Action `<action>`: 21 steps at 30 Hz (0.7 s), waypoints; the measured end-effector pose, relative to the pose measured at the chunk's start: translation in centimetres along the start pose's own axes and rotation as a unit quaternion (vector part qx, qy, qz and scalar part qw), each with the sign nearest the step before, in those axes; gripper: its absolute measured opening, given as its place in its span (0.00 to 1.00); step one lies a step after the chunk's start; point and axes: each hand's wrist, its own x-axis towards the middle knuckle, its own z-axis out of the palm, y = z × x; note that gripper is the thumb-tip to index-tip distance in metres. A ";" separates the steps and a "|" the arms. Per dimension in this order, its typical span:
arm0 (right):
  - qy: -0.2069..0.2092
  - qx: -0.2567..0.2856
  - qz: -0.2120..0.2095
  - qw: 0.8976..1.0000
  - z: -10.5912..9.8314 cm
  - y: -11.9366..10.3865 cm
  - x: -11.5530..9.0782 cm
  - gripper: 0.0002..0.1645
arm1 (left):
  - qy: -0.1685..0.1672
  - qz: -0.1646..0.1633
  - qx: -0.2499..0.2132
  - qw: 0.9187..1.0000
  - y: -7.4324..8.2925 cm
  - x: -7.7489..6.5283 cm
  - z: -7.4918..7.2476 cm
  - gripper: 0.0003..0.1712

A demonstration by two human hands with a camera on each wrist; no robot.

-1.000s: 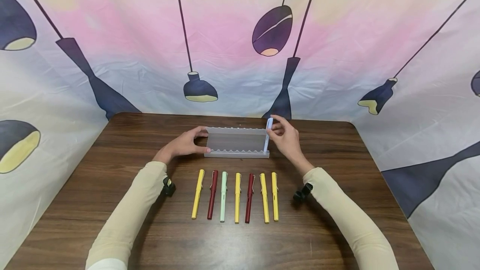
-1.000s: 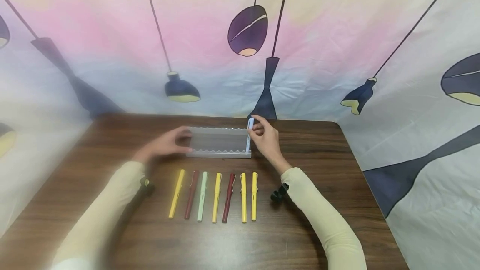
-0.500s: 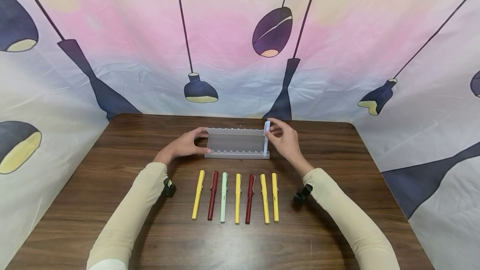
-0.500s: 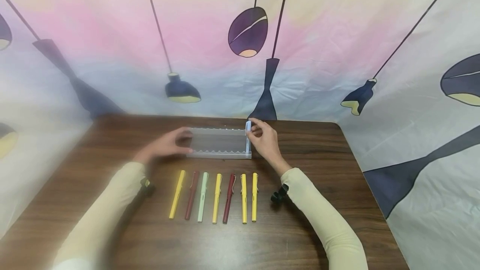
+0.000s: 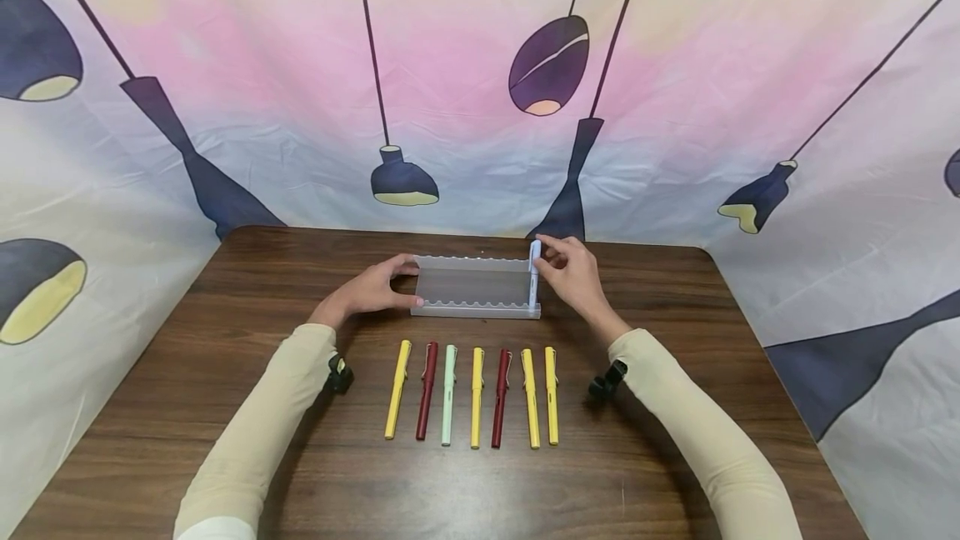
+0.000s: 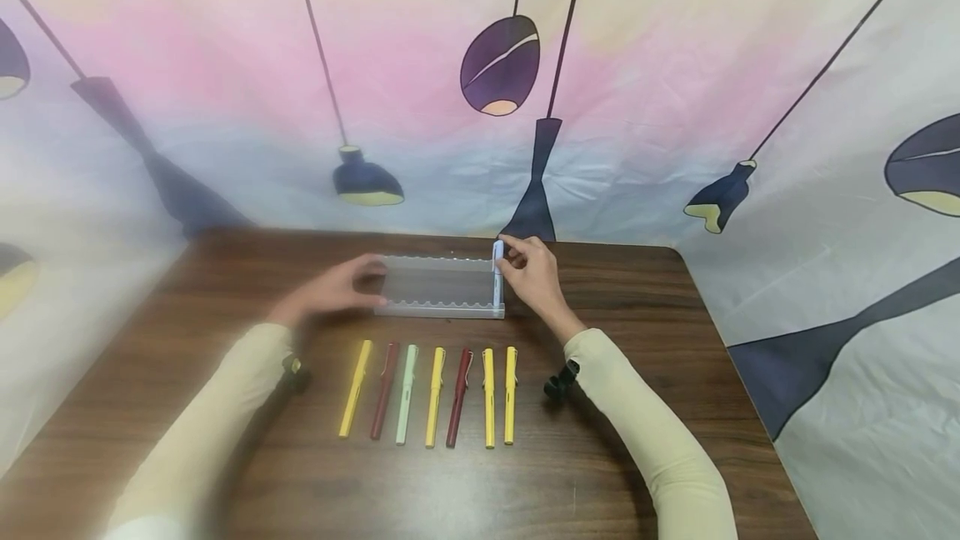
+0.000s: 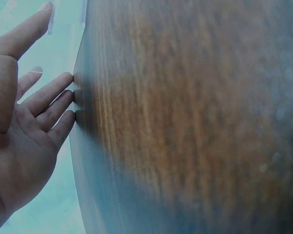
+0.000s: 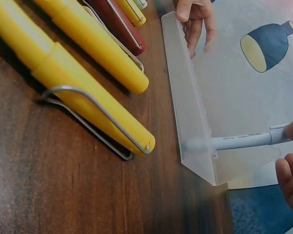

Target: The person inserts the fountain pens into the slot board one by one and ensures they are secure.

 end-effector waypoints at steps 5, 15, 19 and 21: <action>-0.006 -0.006 0.004 1.000 0.0 0.2 0.2 0.25 | -0.001 0.000 -0.001 1.000 -0.2 0.1 0.0 0.54; -0.019 -0.001 0.016 1.000 0.1 0.4 0.4 0.27 | 0.001 0.004 -0.009 1.000 -0.8 0.3 0.1 0.54; -0.017 0.004 0.012 1.000 -0.1 0.6 0.4 0.27 | 0.000 0.007 -0.007 1.000 -0.9 0.4 0.1 0.54; -0.016 0.007 0.012 1.000 -0.3 0.5 0.3 0.26 | 0.000 0.007 -0.006 1.000 -0.9 0.4 0.1 0.54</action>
